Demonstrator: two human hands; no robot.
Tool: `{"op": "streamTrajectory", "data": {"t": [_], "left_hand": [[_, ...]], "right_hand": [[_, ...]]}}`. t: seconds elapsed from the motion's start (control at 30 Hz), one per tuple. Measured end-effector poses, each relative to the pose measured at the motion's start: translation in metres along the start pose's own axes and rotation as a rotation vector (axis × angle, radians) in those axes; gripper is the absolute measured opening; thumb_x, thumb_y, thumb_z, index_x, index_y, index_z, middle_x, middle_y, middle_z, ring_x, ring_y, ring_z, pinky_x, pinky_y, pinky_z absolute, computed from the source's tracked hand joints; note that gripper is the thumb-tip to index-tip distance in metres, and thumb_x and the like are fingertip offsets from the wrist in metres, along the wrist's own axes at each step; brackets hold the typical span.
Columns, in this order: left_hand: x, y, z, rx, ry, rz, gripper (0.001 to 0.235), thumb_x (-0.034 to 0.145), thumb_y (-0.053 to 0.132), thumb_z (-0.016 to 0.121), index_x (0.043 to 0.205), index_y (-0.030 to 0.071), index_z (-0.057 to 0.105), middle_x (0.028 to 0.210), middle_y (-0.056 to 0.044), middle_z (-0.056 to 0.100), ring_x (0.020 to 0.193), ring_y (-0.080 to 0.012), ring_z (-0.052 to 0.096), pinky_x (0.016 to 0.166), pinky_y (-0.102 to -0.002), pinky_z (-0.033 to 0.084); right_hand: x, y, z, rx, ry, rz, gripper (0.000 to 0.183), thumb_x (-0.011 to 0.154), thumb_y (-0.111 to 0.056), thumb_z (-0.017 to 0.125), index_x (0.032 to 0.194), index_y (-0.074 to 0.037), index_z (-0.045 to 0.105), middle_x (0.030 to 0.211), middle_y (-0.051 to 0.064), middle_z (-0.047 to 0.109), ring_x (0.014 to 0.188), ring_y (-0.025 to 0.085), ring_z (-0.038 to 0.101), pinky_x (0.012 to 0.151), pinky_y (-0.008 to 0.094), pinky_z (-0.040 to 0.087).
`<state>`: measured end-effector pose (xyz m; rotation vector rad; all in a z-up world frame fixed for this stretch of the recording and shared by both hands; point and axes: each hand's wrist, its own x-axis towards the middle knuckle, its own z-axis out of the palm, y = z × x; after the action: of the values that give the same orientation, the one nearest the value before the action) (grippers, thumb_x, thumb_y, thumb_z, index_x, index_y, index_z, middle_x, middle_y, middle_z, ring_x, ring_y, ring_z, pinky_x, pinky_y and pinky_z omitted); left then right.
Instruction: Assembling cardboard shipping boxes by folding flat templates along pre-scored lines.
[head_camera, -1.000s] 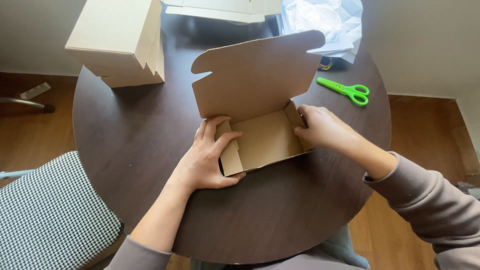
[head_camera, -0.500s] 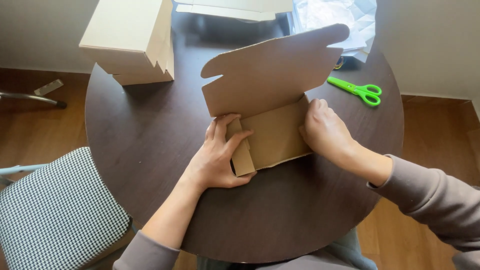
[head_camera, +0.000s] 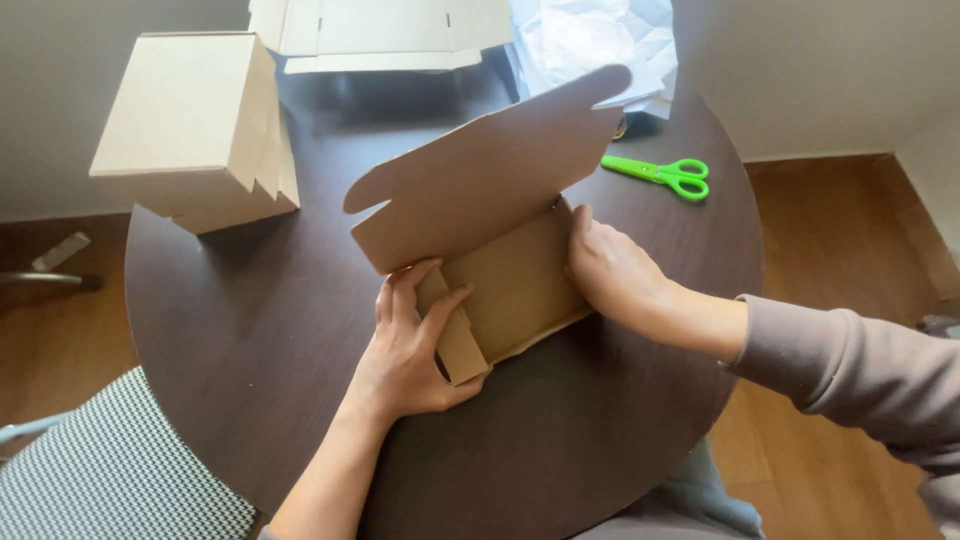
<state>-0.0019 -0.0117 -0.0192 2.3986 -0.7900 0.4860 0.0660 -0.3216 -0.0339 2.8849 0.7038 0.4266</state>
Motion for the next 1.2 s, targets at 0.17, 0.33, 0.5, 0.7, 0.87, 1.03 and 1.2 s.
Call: {"op": "streamTrajectory", "data": {"t": [0.17, 0.33, 0.5, 0.7, 0.87, 1.03, 1.2], "left_hand": [[0.006, 0.0, -0.019, -0.13, -0.014, -0.114, 0.109, 0.047, 0.046, 0.094, 0.144, 0.018, 0.051, 0.15, -0.016, 0.037, 0.138, -0.0416, 0.041, 0.118, -0.057, 0.033], [0.009, 0.002, -0.021, -0.235, -0.012, -0.189, 0.107, 0.053, 0.046, 0.098, 0.135, 0.013, 0.039, 0.153, -0.018, 0.034, 0.142, -0.041, 0.04, 0.119, -0.054, 0.035], [0.009, 0.003, -0.02, -0.246, 0.001, -0.133, 0.105, 0.054, 0.047, 0.1, 0.129, 0.01, 0.037, 0.155, -0.02, 0.03, 0.143, -0.042, 0.04, 0.12, -0.052, 0.036], [0.008, -0.007, -0.019, -0.341, 0.257, 0.031, 0.119, 0.048, 0.057, 0.098, 0.13, 0.006, 0.028, 0.149, -0.024, 0.027, 0.143, -0.0417, 0.033, 0.123, -0.053, 0.031], [0.007, -0.016, -0.008, -0.459, 0.377, 0.079, 0.127, 0.041, 0.066, 0.098, 0.128, 0.004, 0.03, 0.148, -0.026, 0.029, 0.143, -0.0391, 0.032, 0.124, -0.049, 0.023], [0.005, -0.015, -0.018, -0.389, 0.2, 0.002, 0.121, 0.035, 0.07, 0.097, 0.127, 0.003, 0.056, 0.142, -0.022, 0.043, 0.135, -0.0391, 0.048, 0.119, -0.049, 0.034], [0.019, -0.007, -0.032, -0.121, 0.106, 0.168, 0.121, 0.037, 0.074, 0.091, 0.129, 0.001, 0.06, 0.138, -0.023, 0.057, 0.125, -0.0425, 0.059, 0.109, -0.051, 0.047]], "right_hand": [[0.023, -0.011, -0.067, 0.621, -0.473, 0.424, 0.045, 0.096, -0.041, 0.059, 0.126, -0.014, 0.039, 0.116, 0.017, 0.066, 0.106, 0.042, 0.071, 0.088, 0.056, 0.057], [0.023, -0.021, -0.138, 1.119, -0.461, 0.711, 0.052, 0.098, -0.038, 0.056, 0.146, -0.02, 0.047, 0.125, 0.023, 0.067, 0.101, 0.042, 0.069, 0.082, 0.05, 0.059], [0.008, -0.035, -0.144, 1.352, -0.256, 0.791, 0.052, 0.102, -0.02, 0.05, 0.154, -0.018, 0.045, 0.118, 0.021, 0.065, 0.073, 0.037, 0.075, 0.062, 0.043, 0.068], [-0.004, -0.042, -0.169, 1.398, -0.283, 0.791, 0.06, 0.1, -0.016, 0.044, 0.159, -0.018, 0.037, 0.122, 0.024, 0.061, 0.079, 0.035, 0.072, 0.066, 0.044, 0.066], [-0.016, -0.033, -0.147, 1.569, -0.233, 0.779, 0.064, 0.094, -0.01, 0.046, 0.158, -0.011, 0.04, 0.113, 0.028, 0.064, 0.085, 0.037, 0.069, 0.066, 0.046, 0.066], [-0.018, -0.038, -0.16, 1.643, -0.202, 0.759, 0.068, 0.091, -0.005, 0.041, 0.159, -0.006, 0.036, 0.116, 0.027, 0.063, 0.088, 0.038, 0.07, 0.075, 0.05, 0.066], [-0.02, -0.027, -0.149, 1.677, -0.141, 0.779, 0.07, 0.088, -0.001, 0.041, 0.157, 0.001, 0.035, 0.115, 0.031, 0.061, 0.085, 0.045, 0.07, 0.071, 0.056, 0.066]]}}
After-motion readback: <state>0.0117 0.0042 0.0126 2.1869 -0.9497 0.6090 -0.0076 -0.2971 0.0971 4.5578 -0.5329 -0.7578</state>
